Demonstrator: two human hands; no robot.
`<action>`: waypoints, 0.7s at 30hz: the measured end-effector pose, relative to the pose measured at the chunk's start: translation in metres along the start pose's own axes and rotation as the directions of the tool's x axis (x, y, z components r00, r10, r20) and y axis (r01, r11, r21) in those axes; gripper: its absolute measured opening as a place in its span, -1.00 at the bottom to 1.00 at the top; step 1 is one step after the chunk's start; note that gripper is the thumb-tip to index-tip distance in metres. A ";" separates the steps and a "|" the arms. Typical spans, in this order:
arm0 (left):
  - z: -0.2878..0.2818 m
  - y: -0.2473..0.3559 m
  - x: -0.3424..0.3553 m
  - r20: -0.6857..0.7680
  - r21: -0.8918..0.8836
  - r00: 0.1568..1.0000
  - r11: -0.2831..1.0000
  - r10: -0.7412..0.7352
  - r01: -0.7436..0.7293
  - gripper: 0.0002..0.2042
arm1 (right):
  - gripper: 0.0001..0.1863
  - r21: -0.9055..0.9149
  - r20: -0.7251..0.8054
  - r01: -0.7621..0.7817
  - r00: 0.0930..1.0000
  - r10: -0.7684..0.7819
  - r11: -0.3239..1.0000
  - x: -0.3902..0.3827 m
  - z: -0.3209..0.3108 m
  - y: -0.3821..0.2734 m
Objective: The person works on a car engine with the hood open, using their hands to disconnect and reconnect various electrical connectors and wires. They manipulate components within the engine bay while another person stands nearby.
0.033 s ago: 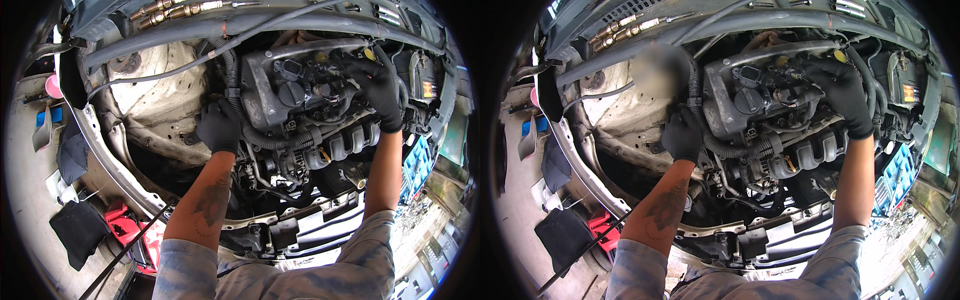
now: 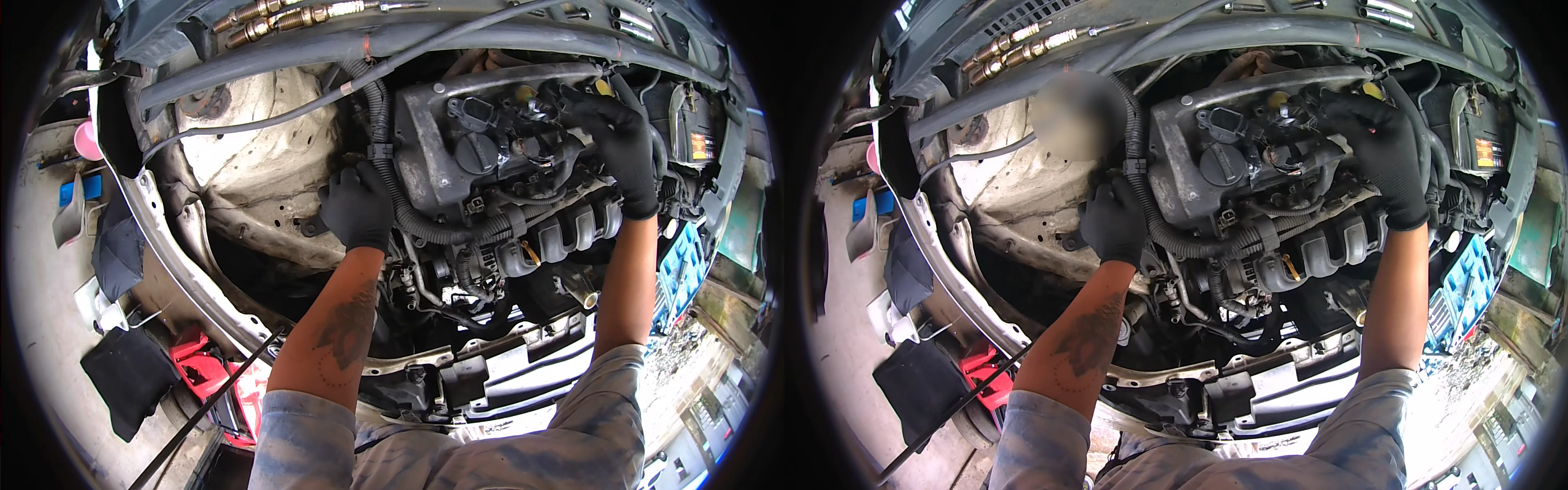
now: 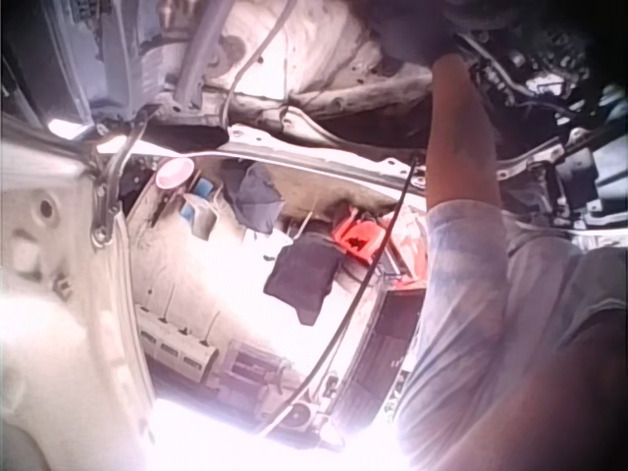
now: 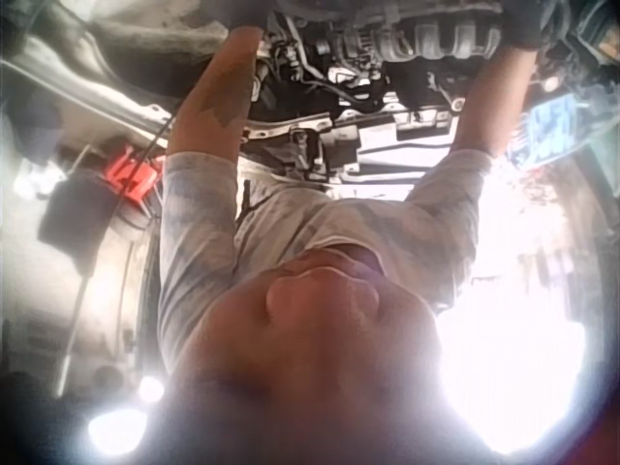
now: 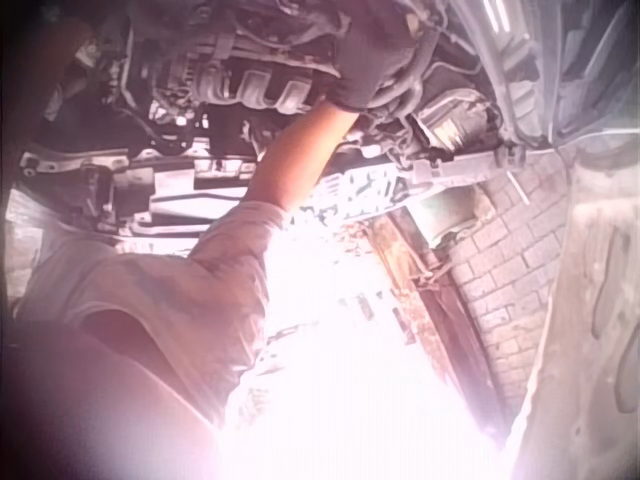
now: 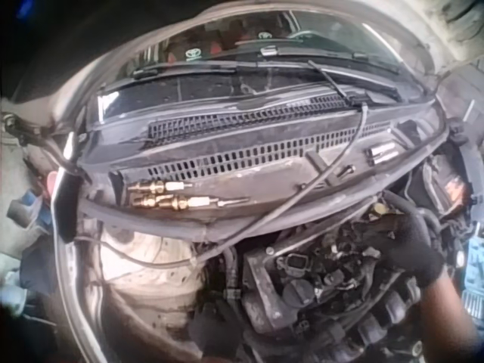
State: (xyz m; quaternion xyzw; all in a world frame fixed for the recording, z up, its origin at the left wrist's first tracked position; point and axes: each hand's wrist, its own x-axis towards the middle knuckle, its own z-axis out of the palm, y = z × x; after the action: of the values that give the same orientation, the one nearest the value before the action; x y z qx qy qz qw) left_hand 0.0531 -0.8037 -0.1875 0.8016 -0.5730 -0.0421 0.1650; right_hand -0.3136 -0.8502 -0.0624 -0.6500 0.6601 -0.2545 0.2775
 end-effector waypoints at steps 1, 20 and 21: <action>0.001 -0.001 0.000 -0.002 -0.004 1.000 1.000 0.006 -0.006 -0.68 | -0.64 -0.031 -0.083 -0.031 0.996 0.028 0.999 -0.005 -0.002 -0.008; -0.001 -0.001 0.001 -0.051 -0.018 0.998 0.999 0.030 -0.031 -0.70 | -0.49 0.198 0.188 0.096 0.973 -0.134 0.975 -0.047 0.020 -0.031; -0.001 -0.001 0.001 -0.050 -0.022 0.998 0.999 0.030 -0.031 -0.70 | -0.50 0.184 0.203 0.075 0.973 -0.112 0.980 -0.048 0.019 -0.030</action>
State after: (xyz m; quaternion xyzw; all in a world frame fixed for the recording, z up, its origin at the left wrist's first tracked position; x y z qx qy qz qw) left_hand 0.0550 -0.8042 -0.1867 0.7916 -0.5805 -0.0264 0.1890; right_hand -0.2789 -0.8022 -0.0530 -0.6771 0.5702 -0.2533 0.3902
